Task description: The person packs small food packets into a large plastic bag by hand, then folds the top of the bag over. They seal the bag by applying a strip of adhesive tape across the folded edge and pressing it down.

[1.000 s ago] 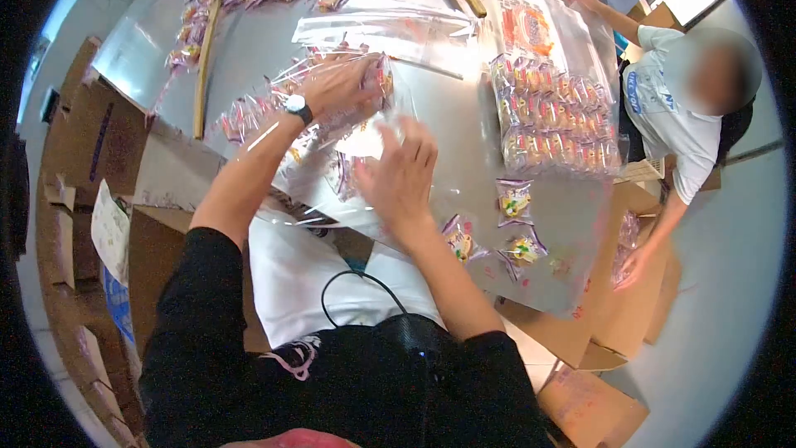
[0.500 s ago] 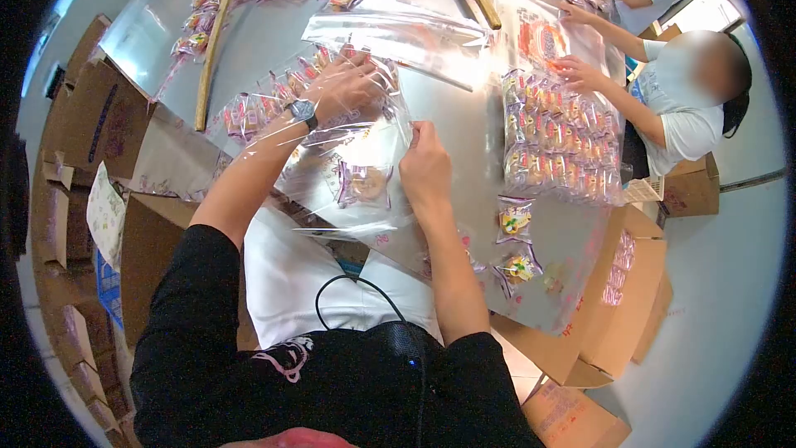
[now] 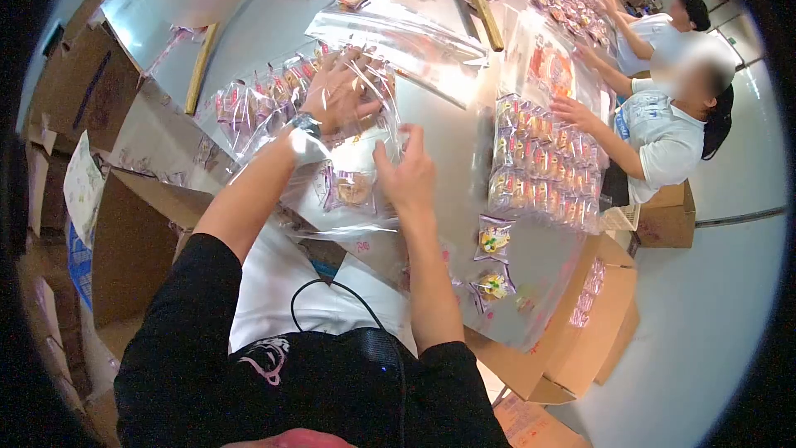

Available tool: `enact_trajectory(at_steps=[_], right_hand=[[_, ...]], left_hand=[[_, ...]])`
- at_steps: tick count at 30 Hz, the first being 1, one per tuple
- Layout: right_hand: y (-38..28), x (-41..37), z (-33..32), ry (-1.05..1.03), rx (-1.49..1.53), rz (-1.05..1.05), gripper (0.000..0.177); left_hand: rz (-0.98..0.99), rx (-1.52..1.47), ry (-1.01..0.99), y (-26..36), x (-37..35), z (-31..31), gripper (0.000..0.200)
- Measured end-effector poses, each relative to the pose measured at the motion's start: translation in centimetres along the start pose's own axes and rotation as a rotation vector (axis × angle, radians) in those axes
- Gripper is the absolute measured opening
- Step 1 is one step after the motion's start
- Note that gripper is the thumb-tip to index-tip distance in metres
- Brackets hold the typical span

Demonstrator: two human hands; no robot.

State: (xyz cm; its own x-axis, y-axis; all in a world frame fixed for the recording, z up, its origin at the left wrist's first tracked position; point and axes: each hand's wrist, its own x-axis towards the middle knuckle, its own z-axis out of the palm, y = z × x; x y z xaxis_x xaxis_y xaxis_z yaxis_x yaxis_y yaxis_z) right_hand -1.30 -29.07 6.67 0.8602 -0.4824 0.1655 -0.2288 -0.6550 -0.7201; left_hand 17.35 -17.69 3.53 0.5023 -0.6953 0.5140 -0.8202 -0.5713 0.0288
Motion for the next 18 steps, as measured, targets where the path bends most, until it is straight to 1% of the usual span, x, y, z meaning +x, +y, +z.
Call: enact_trajectory(at_steps=[1,4,5,7,8,9,12,13,14,16,18], right_hand=[[-1.3,0.1,-0.8,-0.042,-0.07,0.047,0.029],[0.1,1.5,-0.2,0.015,-0.145,0.034,0.026],[0.5,1.7,0.0,0.087,-0.181,-0.087,0.026],[1.6,1.4,0.0,0.242,-0.261,-0.325,0.03],[2.1,1.1,-0.1,0.225,-0.233,-0.31,0.029],[2.5,0.6,-0.2,0.209,-0.203,-0.292,0.028],[2.8,-0.5,-0.4,0.151,-0.146,-0.174,0.026],[2.7,-0.7,-0.5,0.13,-0.135,-0.122,0.025],[2.7,-0.8,-0.4,0.135,-0.137,-0.129,0.025],[2.7,-1.2,-0.3,0.15,-0.141,-0.137,0.025],[2.3,-1.2,-0.4,0.135,-0.124,-0.117,0.024]], left_hand=[[0.015,-0.021,0.038,0.0,0.1,0.0,0.07],[0.032,0.006,-0.127,-0.4,0.1,-1.0,0.071],[0.041,-0.003,-0.051,-0.3,0.0,-0.7,0.073],[-0.014,-0.035,-0.038,0.2,-0.5,-0.3,0.074],[-0.046,-0.055,-0.032,0.6,-0.9,0.0,0.075],[-0.01,0.009,-0.024,1.4,-0.7,-1.9,0.078],[-0.112,-0.11,0.016,1.7,-1.1,-0.8,0.08],[-0.142,-0.147,-0.036,1.7,-1.1,-0.6,0.079],[-0.174,-0.181,-0.086,1.7,-1.1,-0.4,0.079],[-0.207,-0.184,-0.078,1.9,-1.2,0.1,0.075],[-0.176,-0.082,-0.021,1.9,-1.1,0.3,0.07]])
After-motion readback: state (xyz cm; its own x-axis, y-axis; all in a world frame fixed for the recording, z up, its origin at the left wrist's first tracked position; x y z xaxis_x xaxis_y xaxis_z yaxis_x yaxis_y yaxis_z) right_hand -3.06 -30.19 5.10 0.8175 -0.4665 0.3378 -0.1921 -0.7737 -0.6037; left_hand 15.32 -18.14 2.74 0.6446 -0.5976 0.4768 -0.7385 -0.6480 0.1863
